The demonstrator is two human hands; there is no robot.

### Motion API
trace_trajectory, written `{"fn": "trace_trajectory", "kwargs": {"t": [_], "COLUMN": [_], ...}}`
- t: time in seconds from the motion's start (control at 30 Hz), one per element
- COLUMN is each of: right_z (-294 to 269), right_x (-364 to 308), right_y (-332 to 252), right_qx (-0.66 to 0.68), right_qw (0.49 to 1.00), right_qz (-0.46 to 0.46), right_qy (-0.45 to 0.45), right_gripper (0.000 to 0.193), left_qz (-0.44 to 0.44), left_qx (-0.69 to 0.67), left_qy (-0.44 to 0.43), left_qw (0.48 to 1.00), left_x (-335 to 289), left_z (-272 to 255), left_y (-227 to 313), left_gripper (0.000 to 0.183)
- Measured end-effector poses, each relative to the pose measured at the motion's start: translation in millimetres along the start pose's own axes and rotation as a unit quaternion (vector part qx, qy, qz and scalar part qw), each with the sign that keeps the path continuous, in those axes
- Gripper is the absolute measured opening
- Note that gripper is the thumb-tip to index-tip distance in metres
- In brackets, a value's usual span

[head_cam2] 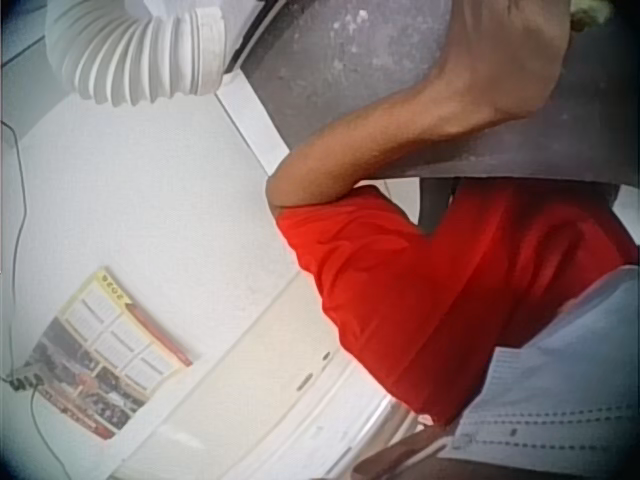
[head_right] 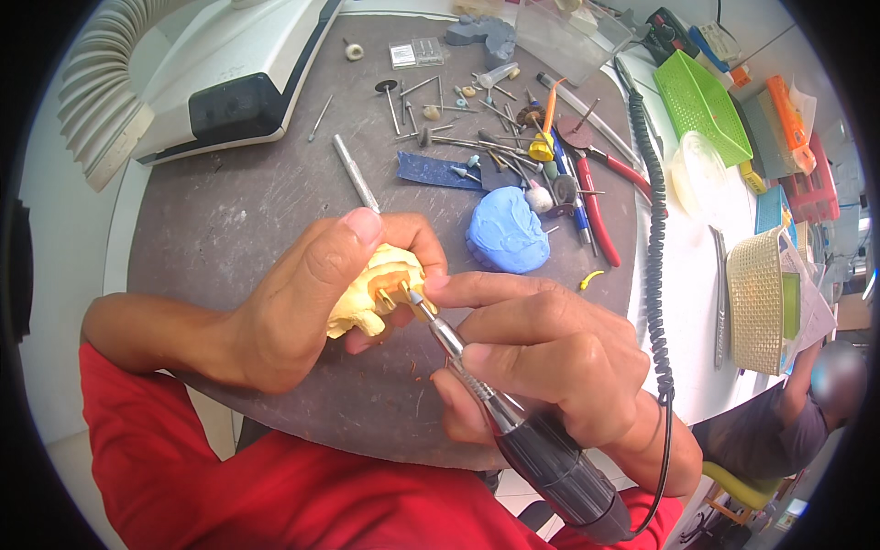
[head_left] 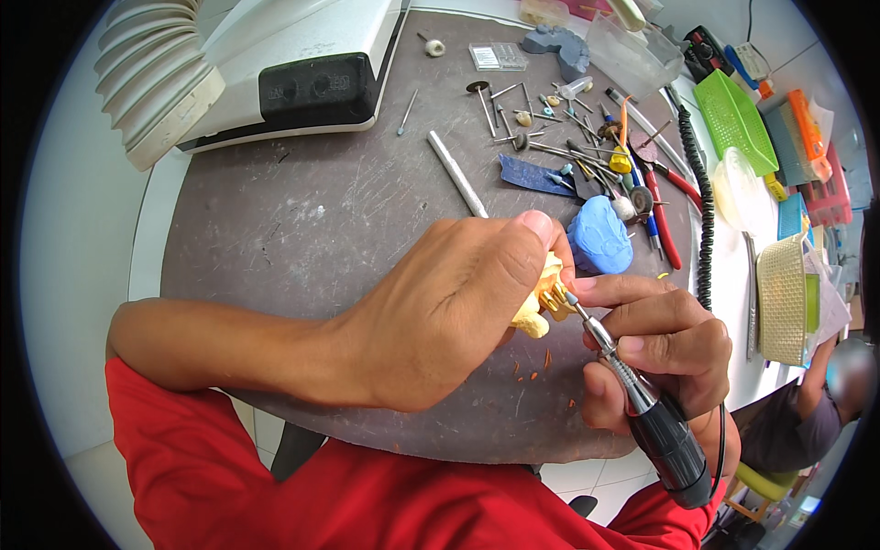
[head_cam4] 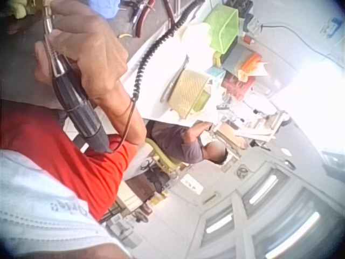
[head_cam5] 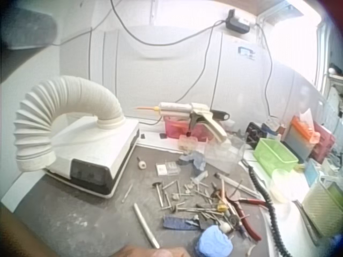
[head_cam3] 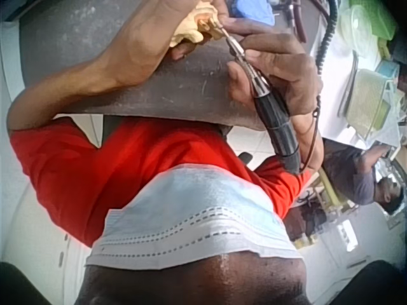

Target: The person holds a yellow dental model and uses a rotary tool with a cutting disc to grind and shape the surface. They switch to a smaller rotary burr to refine the details of the model, focusing on specific areas while holding the object steady.

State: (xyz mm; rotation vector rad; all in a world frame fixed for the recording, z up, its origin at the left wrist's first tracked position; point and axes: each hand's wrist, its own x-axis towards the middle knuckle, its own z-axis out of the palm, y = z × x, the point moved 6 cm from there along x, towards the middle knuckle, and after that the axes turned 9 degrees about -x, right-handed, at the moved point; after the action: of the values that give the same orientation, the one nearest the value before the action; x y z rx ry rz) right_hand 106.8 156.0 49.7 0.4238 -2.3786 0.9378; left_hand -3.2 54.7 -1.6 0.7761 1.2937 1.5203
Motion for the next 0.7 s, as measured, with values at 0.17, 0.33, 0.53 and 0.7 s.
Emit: {"fn": "trace_trajectory", "kwargs": {"t": [0.17,0.33,0.53,0.7], "right_z": [0.3,-0.3,-1.4,0.5], "right_x": [0.5,1.5,0.8,0.5], "right_y": [0.8,-0.5,-0.1,0.8], "right_qx": [-0.001,-0.005,-0.010,-0.005], "right_qw": [1.000,1.000,1.000,1.000], "right_qz": [0.000,0.001,0.001,0.000], "right_qy": [-0.003,-0.009,-0.005,0.001], "right_gripper": [0.039,0.038,0.039,0.038], "left_qz": [0.001,0.006,0.008,0.009], "left_qx": [0.004,0.007,0.005,0.004], "left_qy": [0.002,0.001,-0.001,0.003], "left_qw": [1.000,1.000,1.000,1.000], "left_x": [0.0,0.1,1.0,0.1], "left_z": [-0.4,-0.4,0.6,-0.7], "left_y": [-0.6,-1.1,-0.3,-1.6], "left_gripper": [0.066,0.066,0.066,0.066]}}
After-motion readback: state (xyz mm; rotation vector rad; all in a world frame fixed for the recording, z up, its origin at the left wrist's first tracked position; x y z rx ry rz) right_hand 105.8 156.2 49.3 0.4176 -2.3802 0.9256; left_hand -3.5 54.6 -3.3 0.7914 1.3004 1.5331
